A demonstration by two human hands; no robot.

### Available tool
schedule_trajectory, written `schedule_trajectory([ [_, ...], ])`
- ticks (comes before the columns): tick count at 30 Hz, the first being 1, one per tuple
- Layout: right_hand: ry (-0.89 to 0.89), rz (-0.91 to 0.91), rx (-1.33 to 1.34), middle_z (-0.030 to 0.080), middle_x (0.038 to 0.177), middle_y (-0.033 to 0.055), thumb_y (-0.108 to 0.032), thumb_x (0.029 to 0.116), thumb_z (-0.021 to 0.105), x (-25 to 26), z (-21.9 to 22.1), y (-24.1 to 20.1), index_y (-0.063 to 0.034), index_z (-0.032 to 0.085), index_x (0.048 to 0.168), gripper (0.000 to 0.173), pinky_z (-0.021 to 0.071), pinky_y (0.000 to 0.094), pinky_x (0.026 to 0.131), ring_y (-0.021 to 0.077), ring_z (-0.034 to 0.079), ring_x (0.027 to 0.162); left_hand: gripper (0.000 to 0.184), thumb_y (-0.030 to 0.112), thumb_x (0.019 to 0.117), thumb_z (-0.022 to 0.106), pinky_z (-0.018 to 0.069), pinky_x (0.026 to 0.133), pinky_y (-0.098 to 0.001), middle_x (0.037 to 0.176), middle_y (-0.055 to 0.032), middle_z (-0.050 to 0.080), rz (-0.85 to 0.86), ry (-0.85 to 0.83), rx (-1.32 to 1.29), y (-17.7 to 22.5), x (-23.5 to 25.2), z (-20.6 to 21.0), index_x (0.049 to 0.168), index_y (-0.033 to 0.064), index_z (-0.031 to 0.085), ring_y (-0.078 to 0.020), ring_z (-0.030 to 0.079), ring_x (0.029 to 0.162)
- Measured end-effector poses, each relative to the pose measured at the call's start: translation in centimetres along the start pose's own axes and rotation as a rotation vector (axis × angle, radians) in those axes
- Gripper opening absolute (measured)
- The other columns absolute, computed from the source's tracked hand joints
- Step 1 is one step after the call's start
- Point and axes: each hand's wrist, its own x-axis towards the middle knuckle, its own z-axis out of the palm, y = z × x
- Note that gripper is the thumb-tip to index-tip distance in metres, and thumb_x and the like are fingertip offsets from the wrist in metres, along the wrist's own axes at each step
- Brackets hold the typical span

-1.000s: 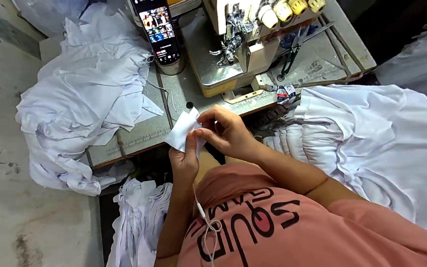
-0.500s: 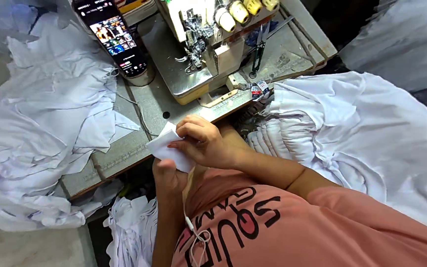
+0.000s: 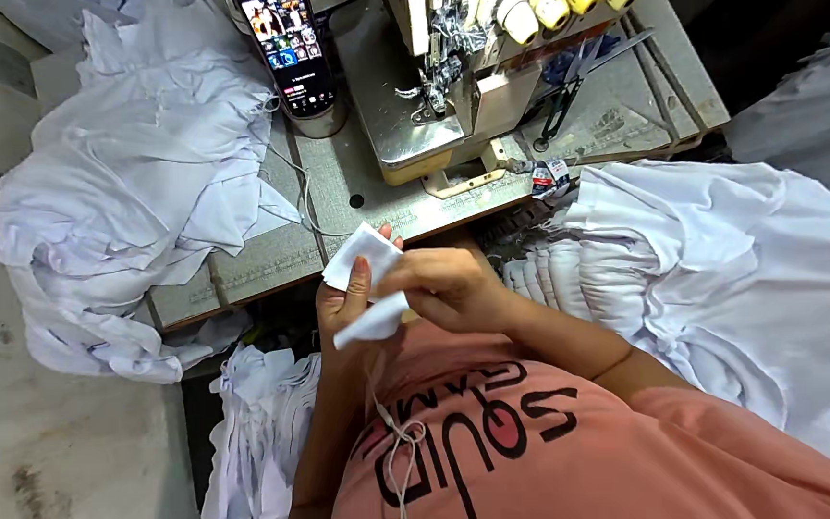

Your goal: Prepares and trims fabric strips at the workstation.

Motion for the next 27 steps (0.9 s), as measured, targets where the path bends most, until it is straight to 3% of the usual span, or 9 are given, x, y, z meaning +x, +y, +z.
schedule_trajectory([
  [3, 0.053, 0.170, 0.073, 0.072, 0.087, 0.0116, 0.002, 0.0944, 0.063, 0.0, 0.0, 0.8, 0.0107, 0.071, 0.097, 0.013, 0.0553, 0.0171, 0.077, 0.0035, 0.067, 0.080, 0.025, 0.010, 0.1005, 0.060, 0.0581, 0.096, -0.0293, 0.120, -0.0005, 0.075, 0.081, 0.017, 0.013, -0.2, -0.4, 0.8, 0.123, 0.0137, 0.072, -0.0108, 0.070, 0.111],
  [5, 0.096, 0.270, 0.125, 0.069, 0.082, 0.0073, 0.001, 0.0941, 0.065, -0.1, 0.1, 0.8, 0.0111, 0.068, 0.099, 0.011, 0.0524, 0.0127, 0.067, -0.0022, 0.061, 0.070, 0.030, 0.007, 0.0992, 0.058, 0.0574, 0.095, -0.0263, 0.117, 0.0059, 0.075, 0.127, 0.012, 0.062, -0.1, -0.5, 1.0, 0.121, 0.0219, 0.074, -0.0059, 0.069, 0.110],
  [11, 0.162, 0.358, 0.198, 0.065, 0.080, 0.0020, 0.003, 0.0943, 0.064, -0.3, 0.2, 1.3, 0.0076, 0.064, 0.099, 0.007, 0.0517, 0.0121, 0.064, -0.0037, 0.059, 0.067, 0.035, 0.010, 0.1047, 0.049, 0.0532, 0.102, -0.0264, 0.122, 0.0115, 0.072, 0.221, -0.073, 0.193, -0.7, -0.2, 0.2, 0.124, 0.0271, 0.073, -0.0035, 0.066, 0.116],
  [20, 0.167, 0.376, 0.217, 0.064, 0.078, 0.0012, 0.003, 0.0952, 0.063, -0.4, 0.4, 1.6, 0.0064, 0.062, 0.100, 0.006, 0.0518, 0.0122, 0.063, -0.0038, 0.058, 0.066, 0.036, 0.012, 0.1066, 0.047, 0.0530, 0.100, -0.0236, 0.121, 0.0152, 0.072, 0.219, -0.076, 0.243, -0.7, -0.3, 0.0, 0.122, 0.0307, 0.073, -0.0005, 0.065, 0.115],
  [22, 0.164, 0.379, 0.220, 0.064, 0.078, 0.0011, 0.003, 0.0957, 0.063, -0.4, 0.4, 1.7, 0.0061, 0.062, 0.099, 0.005, 0.0519, 0.0120, 0.063, -0.0038, 0.058, 0.066, 0.032, 0.023, 0.1086, 0.046, 0.0513, 0.104, -0.0244, 0.125, 0.0159, 0.070, 0.207, -0.099, 0.255, -0.5, -0.3, -0.1, 0.126, 0.0313, 0.071, -0.0008, 0.063, 0.119],
  [24, 0.173, 0.379, 0.221, 0.063, 0.077, 0.0012, 0.003, 0.0956, 0.063, -0.5, 0.4, 1.7, 0.0066, 0.062, 0.099, 0.005, 0.0512, 0.0118, 0.062, -0.0036, 0.057, 0.065, 0.037, 0.047, 0.1055, 0.047, 0.0492, 0.106, -0.0222, 0.131, 0.0200, 0.066, 0.204, -0.172, 0.319, -0.3, -0.3, -0.5, 0.136, 0.0328, 0.064, 0.0032, 0.059, 0.122],
  [25, 0.181, 0.375, 0.212, 0.063, 0.077, 0.0017, 0.003, 0.0956, 0.063, -0.5, 0.5, 1.8, 0.0071, 0.062, 0.099, 0.005, 0.0510, 0.0118, 0.061, -0.0033, 0.057, 0.064, 0.041, 0.048, 0.1042, 0.051, 0.0501, 0.103, -0.0200, 0.132, 0.0204, 0.065, 0.243, -0.197, 0.393, -0.3, -0.2, -0.6, 0.139, 0.0298, 0.062, 0.0055, 0.059, 0.120],
  [26, 0.192, 0.367, 0.188, 0.063, 0.077, 0.0022, 0.002, 0.0957, 0.063, -0.5, 0.5, 1.8, 0.0074, 0.062, 0.098, 0.006, 0.0512, 0.0118, 0.062, -0.0031, 0.058, 0.064, 0.039, 0.039, 0.1051, 0.055, 0.0522, 0.099, -0.0175, 0.130, 0.0170, 0.067, 0.314, -0.190, 0.500, -0.3, 0.0, -0.5, 0.140, 0.0211, 0.061, 0.0069, 0.061, 0.116],
  [27, 0.208, 0.349, 0.140, 0.064, 0.078, 0.0026, 0.001, 0.0959, 0.064, -0.6, 0.6, 1.8, 0.0071, 0.062, 0.098, 0.007, 0.0516, 0.0118, 0.063, -0.0029, 0.058, 0.067, 0.037, 0.024, 0.1055, 0.057, 0.0523, 0.098, -0.0170, 0.127, 0.0079, 0.069, 0.400, -0.179, 0.618, -0.2, 0.1, -0.4, 0.139, 0.0065, 0.060, 0.0058, 0.062, 0.114],
])
